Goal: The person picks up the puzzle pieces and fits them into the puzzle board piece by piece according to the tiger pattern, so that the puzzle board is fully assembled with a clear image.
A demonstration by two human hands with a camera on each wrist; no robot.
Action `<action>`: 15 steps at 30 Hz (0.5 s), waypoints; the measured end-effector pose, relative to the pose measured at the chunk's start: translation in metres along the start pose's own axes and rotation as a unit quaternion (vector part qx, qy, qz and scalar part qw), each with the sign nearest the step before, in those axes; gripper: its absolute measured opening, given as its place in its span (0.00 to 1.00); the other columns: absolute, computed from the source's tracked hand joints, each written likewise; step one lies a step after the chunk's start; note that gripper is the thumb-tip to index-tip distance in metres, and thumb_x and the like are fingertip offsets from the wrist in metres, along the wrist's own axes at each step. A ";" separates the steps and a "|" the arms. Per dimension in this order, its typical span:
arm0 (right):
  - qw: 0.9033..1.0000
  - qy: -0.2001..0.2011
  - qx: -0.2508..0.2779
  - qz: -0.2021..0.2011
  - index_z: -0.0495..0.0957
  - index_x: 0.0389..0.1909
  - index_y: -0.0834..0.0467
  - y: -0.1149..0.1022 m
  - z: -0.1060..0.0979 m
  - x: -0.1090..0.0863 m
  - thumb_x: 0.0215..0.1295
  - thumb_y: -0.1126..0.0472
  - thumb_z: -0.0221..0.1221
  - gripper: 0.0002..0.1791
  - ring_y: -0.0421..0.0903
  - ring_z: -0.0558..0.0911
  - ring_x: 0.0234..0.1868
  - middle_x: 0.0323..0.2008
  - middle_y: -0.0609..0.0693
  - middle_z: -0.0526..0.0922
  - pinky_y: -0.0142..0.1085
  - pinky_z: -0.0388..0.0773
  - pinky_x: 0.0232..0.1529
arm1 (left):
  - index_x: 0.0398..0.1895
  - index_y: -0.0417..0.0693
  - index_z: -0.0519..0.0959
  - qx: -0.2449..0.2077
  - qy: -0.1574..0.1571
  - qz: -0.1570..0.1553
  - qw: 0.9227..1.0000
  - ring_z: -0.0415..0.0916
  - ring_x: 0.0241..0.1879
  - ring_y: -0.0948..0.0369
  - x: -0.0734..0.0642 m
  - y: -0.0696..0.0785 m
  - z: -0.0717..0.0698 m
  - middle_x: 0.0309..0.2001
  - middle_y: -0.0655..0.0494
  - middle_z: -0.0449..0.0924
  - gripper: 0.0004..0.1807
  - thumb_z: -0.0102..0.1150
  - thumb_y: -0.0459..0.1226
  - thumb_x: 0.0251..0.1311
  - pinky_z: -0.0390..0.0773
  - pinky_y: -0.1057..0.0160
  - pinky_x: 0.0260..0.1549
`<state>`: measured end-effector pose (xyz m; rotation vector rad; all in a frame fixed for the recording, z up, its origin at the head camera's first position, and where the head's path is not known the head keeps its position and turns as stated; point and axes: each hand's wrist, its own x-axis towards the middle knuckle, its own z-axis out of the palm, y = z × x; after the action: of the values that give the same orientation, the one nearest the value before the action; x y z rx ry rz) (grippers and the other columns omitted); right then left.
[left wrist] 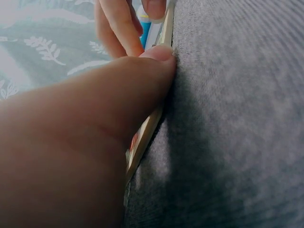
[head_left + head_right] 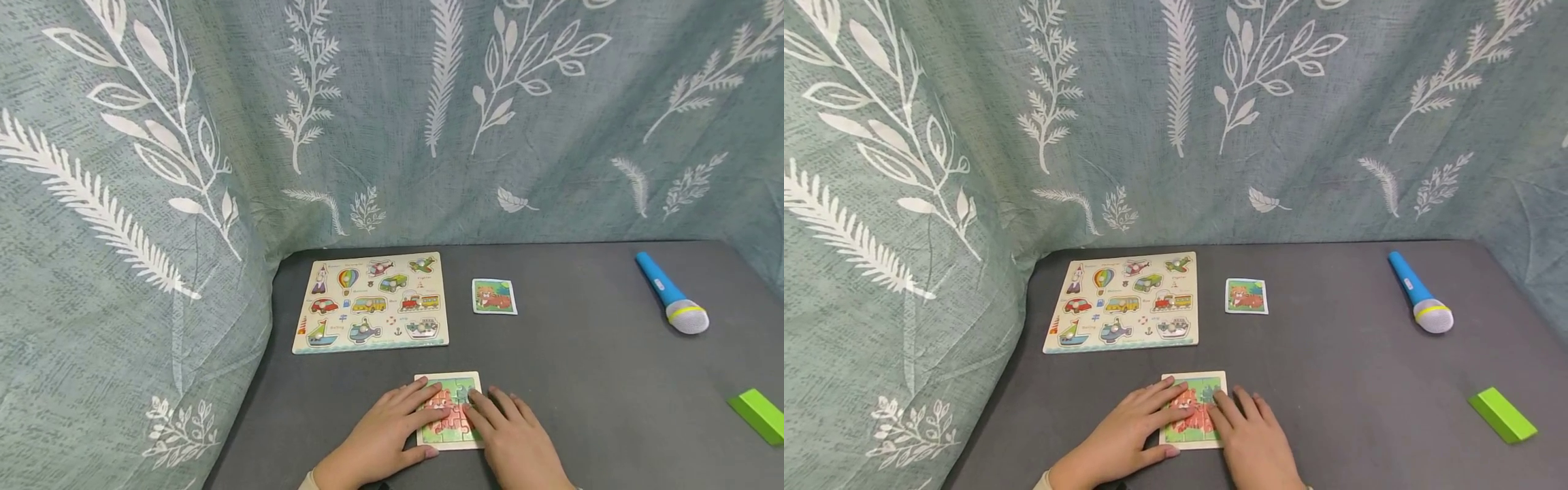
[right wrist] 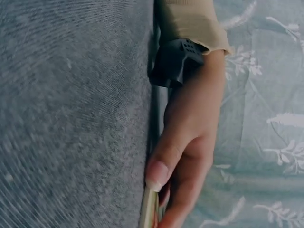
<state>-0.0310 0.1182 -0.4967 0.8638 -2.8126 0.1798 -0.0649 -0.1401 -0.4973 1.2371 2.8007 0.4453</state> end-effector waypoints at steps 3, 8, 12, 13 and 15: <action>1.000 -0.003 0.011 -0.004 0.83 0.62 0.54 0.000 0.001 0.001 0.56 0.58 0.77 0.31 0.53 0.78 0.63 0.62 0.48 0.81 0.50 0.77 0.61 | 0.75 0.63 0.74 0.000 0.000 0.001 1.000 0.56 0.79 0.55 -0.001 0.001 0.000 0.80 0.59 0.61 0.32 0.62 0.58 0.70 0.67 0.47 0.69; 0.999 0.015 0.026 -0.022 0.83 0.63 0.51 0.003 0.005 0.001 0.60 0.56 0.76 0.29 0.54 0.78 0.63 0.62 0.47 0.81 0.51 0.78 0.58 | 0.75 0.64 0.74 0.000 0.001 0.000 1.000 0.56 0.79 0.55 -0.003 0.003 -0.001 0.80 0.59 0.62 0.32 0.64 0.57 0.69 0.68 0.47 0.68; 0.998 0.043 0.005 -0.037 0.84 0.60 0.50 0.004 0.009 0.001 0.59 0.55 0.76 0.27 0.52 0.78 0.60 0.58 0.47 0.80 0.50 0.79 0.55 | 0.75 0.64 0.74 0.001 0.006 -0.001 1.000 0.56 0.79 0.55 -0.004 0.003 -0.002 0.80 0.59 0.62 0.32 0.65 0.56 0.69 0.68 0.47 0.68; 0.998 0.045 -0.004 -0.041 0.84 0.60 0.51 0.004 0.009 0.001 0.59 0.54 0.75 0.27 0.51 0.77 0.59 0.57 0.48 0.80 0.50 0.79 0.55 | 0.75 0.63 0.74 0.002 0.008 -0.001 1.000 0.56 0.79 0.55 -0.003 0.003 -0.001 0.80 0.59 0.62 0.32 0.65 0.56 0.69 0.68 0.47 0.68; 0.998 0.042 -0.023 -0.049 0.83 0.61 0.52 0.002 0.010 0.000 0.62 0.51 0.72 0.26 0.50 0.77 0.57 0.55 0.48 0.79 0.49 0.79 0.55 | 0.74 0.63 0.75 0.002 0.011 0.000 1.000 0.56 0.79 0.55 -0.003 0.004 -0.001 0.79 0.59 0.62 0.32 0.66 0.55 0.68 0.68 0.47 0.68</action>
<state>-0.0340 0.1182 -0.5063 0.9573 -2.6795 0.1316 -0.0605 -0.1401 -0.4956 1.2398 2.8212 0.4546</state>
